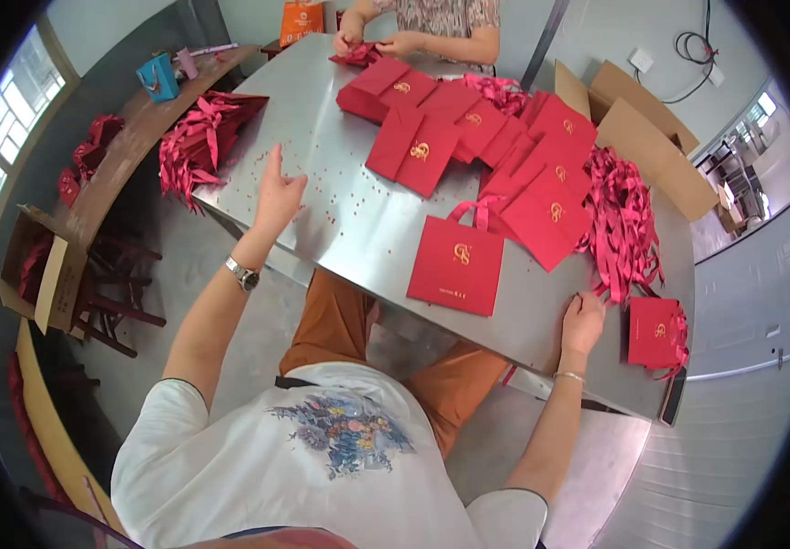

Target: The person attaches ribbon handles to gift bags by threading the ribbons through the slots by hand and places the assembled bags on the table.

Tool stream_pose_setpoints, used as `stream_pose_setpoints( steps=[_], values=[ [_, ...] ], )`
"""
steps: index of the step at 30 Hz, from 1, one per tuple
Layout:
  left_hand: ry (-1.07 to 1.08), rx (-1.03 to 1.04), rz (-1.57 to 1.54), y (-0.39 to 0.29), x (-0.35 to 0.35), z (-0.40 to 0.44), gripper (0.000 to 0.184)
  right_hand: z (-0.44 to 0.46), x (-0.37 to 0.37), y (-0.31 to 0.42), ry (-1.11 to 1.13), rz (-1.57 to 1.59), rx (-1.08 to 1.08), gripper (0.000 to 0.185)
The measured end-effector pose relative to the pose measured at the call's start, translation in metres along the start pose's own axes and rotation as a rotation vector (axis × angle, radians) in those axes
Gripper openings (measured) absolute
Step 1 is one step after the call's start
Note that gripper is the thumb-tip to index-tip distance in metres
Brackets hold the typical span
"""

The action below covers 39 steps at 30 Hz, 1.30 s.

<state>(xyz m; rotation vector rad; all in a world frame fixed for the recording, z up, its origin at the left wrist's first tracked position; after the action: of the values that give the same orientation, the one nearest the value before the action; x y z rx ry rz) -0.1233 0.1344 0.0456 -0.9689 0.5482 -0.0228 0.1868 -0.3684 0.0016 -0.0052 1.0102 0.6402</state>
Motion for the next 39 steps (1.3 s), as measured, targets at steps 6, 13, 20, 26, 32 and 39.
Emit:
stream_pose_setpoints(
  steps=[6,13,20,26,32,39],
  values=[
    [-0.002,0.254,0.010,-0.040,0.020,0.019,0.075,0.000,0.005,0.000,0.015,-0.015,-0.036,0.013],
    [0.230,0.528,-0.109,-0.107,0.101,-0.017,0.050,0.002,0.000,0.006,-0.003,-0.018,0.040,0.013],
    [0.760,0.850,0.164,-0.150,0.203,-0.063,0.029,-0.006,0.010,0.002,0.089,-0.084,0.219,0.019],
    [0.768,0.859,0.177,-0.132,0.219,-0.061,0.037,-0.002,0.006,0.004,-0.063,-0.009,0.174,0.010],
    [0.785,0.751,0.099,-0.123,0.220,-0.066,0.031,-0.007,-0.031,-0.001,-0.450,0.459,0.235,0.007],
    [1.009,0.613,-0.152,-0.096,0.253,-0.058,0.022,-0.030,-0.186,-0.022,-0.904,1.268,0.461,0.009]
  ],
)
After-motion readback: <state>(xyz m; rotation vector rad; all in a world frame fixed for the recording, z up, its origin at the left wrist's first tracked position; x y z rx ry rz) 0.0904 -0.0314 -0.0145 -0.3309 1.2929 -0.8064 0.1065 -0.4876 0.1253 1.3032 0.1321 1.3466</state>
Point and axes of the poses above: each hand's wrist, its own z-axis towards the middle knuckle, its own x-axis out of the palm, y = z × x, the point moved 5 cm from there along z, towards the middle knuckle, and after that the axes turned 7 degrees about x, right-handed, at the moved point
